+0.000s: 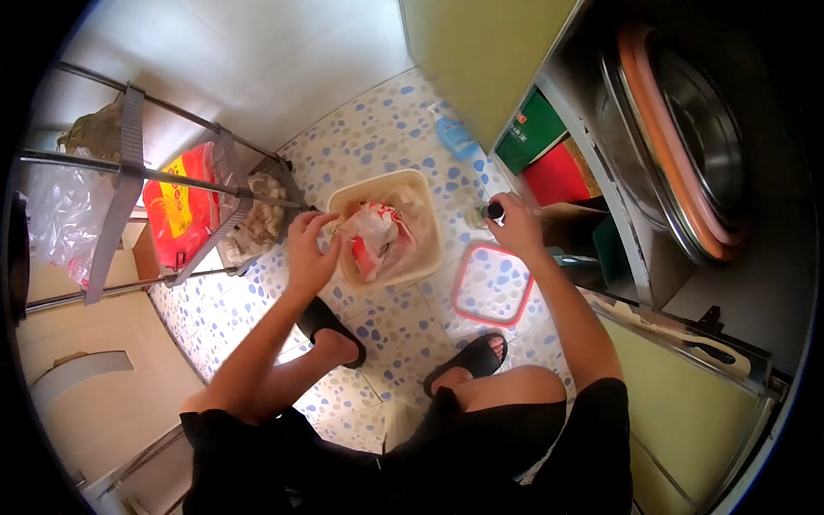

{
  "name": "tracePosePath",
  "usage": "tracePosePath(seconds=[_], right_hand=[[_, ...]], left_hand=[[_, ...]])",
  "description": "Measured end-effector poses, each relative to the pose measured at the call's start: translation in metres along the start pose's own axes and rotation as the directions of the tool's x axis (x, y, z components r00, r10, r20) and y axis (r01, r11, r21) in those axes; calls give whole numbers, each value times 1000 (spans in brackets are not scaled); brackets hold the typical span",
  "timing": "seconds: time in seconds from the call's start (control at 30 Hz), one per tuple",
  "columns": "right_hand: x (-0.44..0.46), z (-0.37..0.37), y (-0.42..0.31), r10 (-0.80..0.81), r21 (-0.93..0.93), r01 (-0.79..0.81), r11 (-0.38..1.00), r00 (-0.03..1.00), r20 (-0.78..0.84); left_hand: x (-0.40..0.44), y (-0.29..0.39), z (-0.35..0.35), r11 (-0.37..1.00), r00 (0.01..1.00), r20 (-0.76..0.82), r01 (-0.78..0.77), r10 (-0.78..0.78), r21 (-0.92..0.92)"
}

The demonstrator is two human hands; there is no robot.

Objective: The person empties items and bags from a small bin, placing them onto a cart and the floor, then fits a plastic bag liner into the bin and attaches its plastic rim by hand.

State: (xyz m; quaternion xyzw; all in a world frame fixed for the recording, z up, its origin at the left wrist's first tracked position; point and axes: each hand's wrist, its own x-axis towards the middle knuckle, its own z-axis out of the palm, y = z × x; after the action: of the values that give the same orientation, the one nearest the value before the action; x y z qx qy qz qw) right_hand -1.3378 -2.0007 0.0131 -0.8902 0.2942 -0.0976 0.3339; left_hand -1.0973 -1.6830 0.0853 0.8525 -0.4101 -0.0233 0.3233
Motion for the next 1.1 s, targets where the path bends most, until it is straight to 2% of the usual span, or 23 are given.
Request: tracePosePath(seconds=[0.03, 0.13, 0.17, 0.23, 0.33, 0.4, 0.43, 0.47, 0.57, 0.67, 0.73, 0.77, 0.83, 0.87, 0.97, 1.1], right_hand=[[-1, -4, -6, 0, -44, 2, 999, 1000, 29], [5, -24, -40, -130, -320, 111, 941, 991, -39], [12, -29, -52, -173, -301, 150, 942, 984, -52], [37, -32, -73, -254, -263, 226, 938, 964, -80], [93, -4, -77, -139, -385, 200, 901, 974, 182], [132, 30, -56, -36, -428, 160, 889, 958, 284], [150, 52, -42, 10, -442, 136, 886, 950, 312], [165, 70, -29, 54, -458, 114, 882, 939, 339], [190, 112, -3, 309, -474, -136, 870, 899, 310], [185, 144, 11, 359, -489, -227, 842, 913, 194], [186, 155, 11, 380, -469, -262, 844, 908, 176], [188, 158, 10, 389, -460, -279, 843, 907, 163], [183, 173, 21, 328, -484, -257, 836, 942, 66], [181, 180, 25, 293, -495, -246, 833, 956, 18], [170, 176, 16, 249, -470, -234, 851, 968, -32], [158, 171, 9, 301, -479, -301, 825, 950, -80]], left_hand=[[-6, -11, -12, 1000, 998, 65, 3, -4, 17], [-11, -42, -16, 969, 943, 253, 239, -215, -66], [-13, -51, -6, 901, 897, 287, 395, -336, -179], [-14, -64, 12, 657, 751, 397, 657, -528, -370], [-22, -25, 33, 461, 587, 482, 809, -650, -365], [-43, -25, 77, 500, 691, 303, 699, -657, -511], [-47, -23, 85, 518, 709, 245, 667, -661, -536], [-50, -21, 92, 538, 726, 186, 634, -662, -556], [-49, -8, 82, 572, 714, 141, 648, -685, -503], [-65, -15, 81, 552, 685, 94, 652, -722, -520], [-72, -14, 75, 520, 684, 65, 609, -727, -600], [-72, -15, 71, 517, 668, 71, 635, -741, -574], [-71, -13, 57, 510, 632, 79, 687, -771, -518], [-83, -36, 66, 495, 630, 109, 695, -769, -521], [-80, -38, 67, 511, 683, 52, 592, -728, -623], [-83, -48, 71, 562, 711, 37, 586, -703, -583]])
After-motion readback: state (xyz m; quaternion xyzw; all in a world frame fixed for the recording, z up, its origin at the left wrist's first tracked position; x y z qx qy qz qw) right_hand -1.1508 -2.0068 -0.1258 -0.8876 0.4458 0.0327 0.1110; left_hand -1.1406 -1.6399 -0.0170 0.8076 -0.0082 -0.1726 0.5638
